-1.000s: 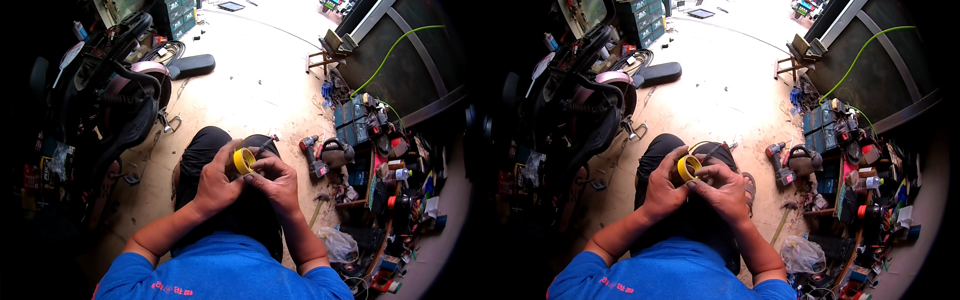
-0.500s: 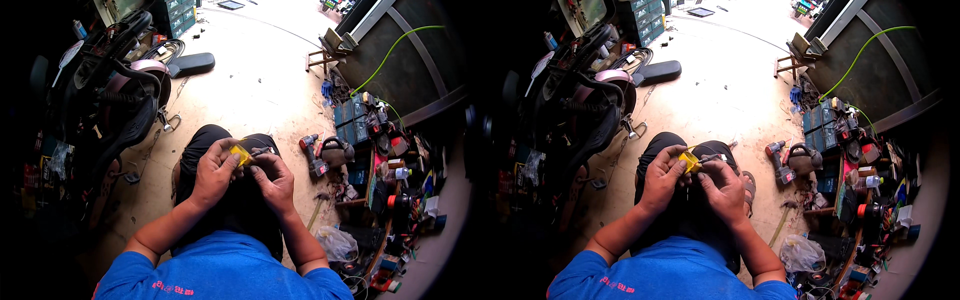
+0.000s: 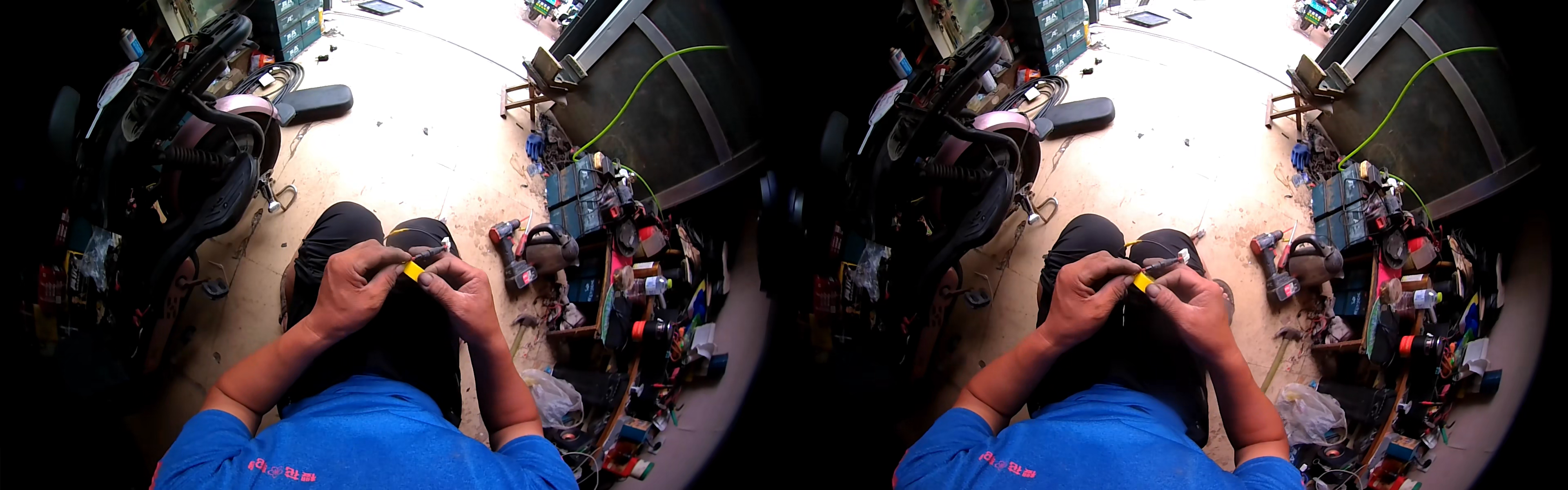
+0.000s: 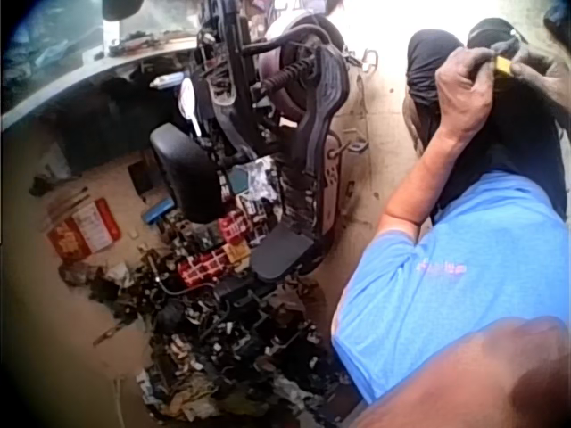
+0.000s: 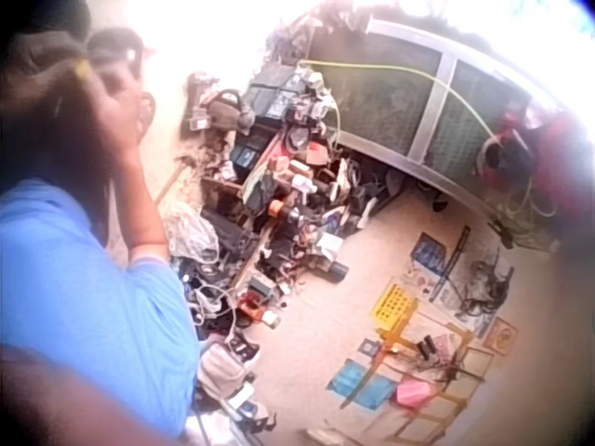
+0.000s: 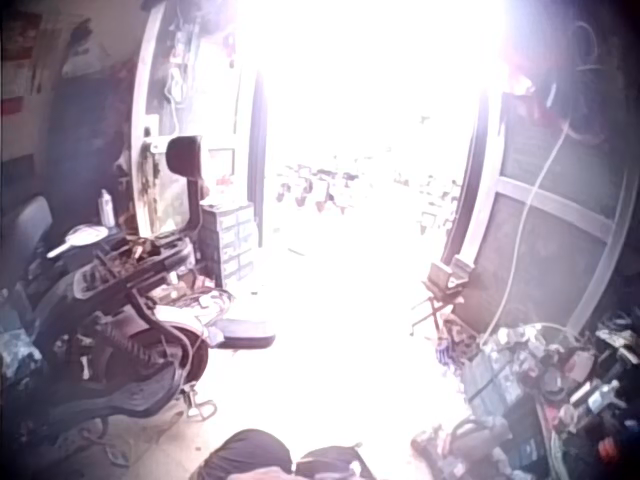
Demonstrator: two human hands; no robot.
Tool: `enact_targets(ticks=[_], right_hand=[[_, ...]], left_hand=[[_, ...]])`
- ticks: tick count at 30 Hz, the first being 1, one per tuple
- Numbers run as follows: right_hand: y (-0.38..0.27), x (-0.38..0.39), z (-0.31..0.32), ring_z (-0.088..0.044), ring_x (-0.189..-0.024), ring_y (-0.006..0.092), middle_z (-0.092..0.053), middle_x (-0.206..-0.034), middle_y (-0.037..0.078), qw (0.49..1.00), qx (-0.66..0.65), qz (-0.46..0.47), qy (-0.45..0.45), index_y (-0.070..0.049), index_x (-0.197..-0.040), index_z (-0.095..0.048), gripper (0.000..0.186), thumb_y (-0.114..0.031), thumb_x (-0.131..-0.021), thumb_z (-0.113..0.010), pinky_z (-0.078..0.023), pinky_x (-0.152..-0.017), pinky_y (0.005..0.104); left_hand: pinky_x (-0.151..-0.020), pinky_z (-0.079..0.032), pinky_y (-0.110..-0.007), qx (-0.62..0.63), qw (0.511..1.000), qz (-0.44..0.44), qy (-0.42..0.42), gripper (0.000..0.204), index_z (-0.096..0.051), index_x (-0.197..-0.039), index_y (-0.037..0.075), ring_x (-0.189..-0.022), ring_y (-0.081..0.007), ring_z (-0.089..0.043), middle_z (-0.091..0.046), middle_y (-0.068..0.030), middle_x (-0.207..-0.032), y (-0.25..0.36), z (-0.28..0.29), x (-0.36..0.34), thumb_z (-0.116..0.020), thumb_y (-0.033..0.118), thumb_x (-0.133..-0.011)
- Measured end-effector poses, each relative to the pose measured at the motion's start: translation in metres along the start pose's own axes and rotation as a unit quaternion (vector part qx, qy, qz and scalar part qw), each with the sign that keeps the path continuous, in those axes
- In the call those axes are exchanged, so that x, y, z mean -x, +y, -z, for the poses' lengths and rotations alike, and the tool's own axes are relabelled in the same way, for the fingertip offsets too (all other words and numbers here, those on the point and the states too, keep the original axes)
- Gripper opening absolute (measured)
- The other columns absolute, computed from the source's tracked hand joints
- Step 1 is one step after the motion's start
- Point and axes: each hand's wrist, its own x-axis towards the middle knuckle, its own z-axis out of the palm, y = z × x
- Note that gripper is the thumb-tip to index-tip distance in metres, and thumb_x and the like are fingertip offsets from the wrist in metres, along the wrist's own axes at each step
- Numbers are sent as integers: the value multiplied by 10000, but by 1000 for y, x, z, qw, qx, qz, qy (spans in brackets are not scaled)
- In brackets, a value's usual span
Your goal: The person manipulates a small wire with a connector, uses pliers to strip or adjust the wire end, and then wraps yellow electrical tape around the wire and connector.
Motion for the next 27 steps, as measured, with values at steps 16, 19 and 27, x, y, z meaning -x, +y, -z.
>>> enact_targets(ticks=[16,19,27], right_hand=[[-6,-1,-23,-696,-1120,225,-709,-1258,181,990,-56,95,82,43,-1040,-756,129,21,-916,-786,-549,-1013,358],[-9,0,-26,-685,-1135,212,-709,-1260,175,988,-14,119,102,48,-1077,-754,158,20,-924,-779,-546,-1016,358],[7,7,-31,-702,-1121,203,-717,-1276,159,992,-36,63,101,24,-1197,-730,219,-10,-982,-714,-544,-996,335]], left_hand=[[-972,-587,-311,199,972,122,-40,682,-320,-1567,-39,-1141,-193,-681,-623,-150,-1345,8,-14,10,-700,78,-1012],[-955,-599,-319,281,949,141,5,609,-319,-1564,-50,-1145,-209,-687,-623,-158,-1343,-1,-17,12,-624,52,-1047],[-720,-571,-239,209,964,165,22,418,-456,-1457,-52,-835,-107,-695,-728,-97,-989,-1,-12,1,-563,109,-1086]])
